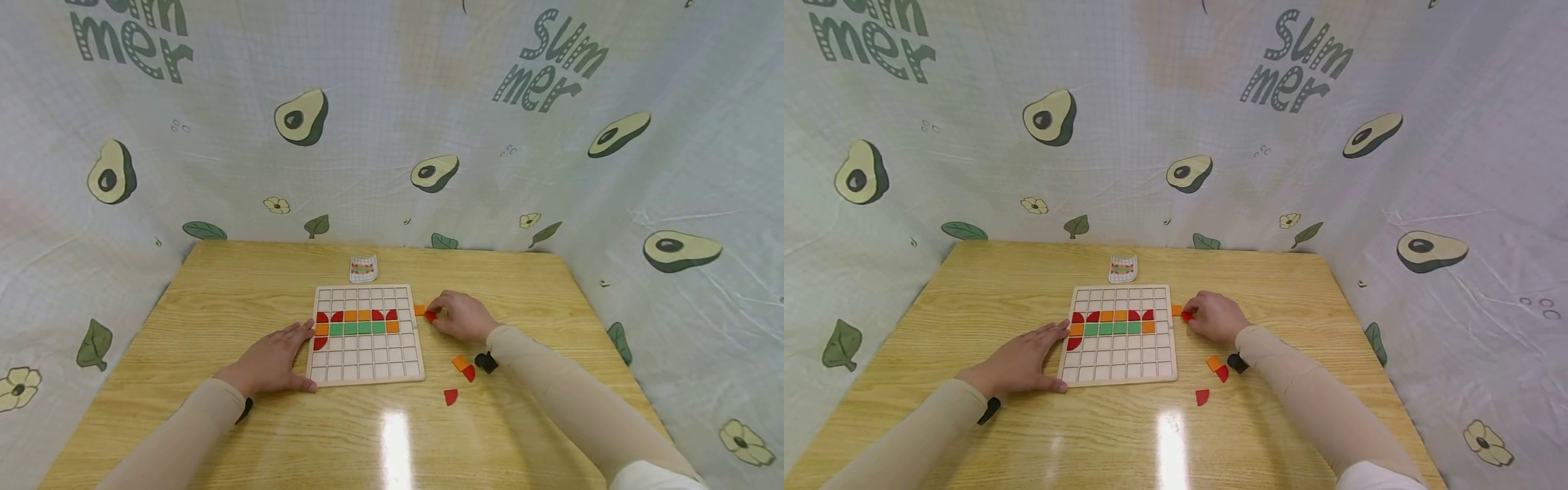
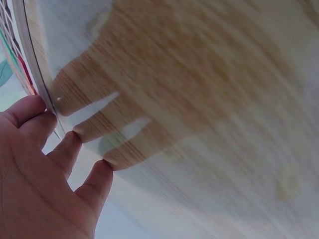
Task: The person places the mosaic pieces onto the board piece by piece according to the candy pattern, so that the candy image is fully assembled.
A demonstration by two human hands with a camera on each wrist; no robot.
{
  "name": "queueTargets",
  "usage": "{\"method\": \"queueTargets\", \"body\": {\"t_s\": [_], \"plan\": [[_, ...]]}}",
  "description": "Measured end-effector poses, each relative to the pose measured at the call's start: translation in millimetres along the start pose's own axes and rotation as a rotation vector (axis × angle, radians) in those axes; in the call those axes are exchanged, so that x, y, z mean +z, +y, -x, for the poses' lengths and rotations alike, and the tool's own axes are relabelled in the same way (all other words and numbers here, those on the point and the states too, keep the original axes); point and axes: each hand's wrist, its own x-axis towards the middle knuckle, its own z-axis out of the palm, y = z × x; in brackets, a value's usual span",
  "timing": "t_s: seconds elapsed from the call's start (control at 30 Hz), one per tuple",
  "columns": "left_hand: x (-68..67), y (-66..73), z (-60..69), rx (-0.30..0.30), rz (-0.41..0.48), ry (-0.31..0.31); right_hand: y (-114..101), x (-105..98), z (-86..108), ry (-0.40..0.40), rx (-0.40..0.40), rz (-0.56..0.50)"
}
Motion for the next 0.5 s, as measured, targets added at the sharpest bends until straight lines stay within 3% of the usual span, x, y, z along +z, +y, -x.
{"method": "queueTargets", "body": {"t_s": [0.3,0.5], "plan": [[0.8,-1.5,0.3,0.005,0.001,0.003,-38.1,2.3,-24.5,-0.05,-0.033,-0.026],[-0.9,0.7,0.8,0.004,0.003,0.002,-76.1,15.2,-45.5,-0.089,-0.123,-0.032]]}}
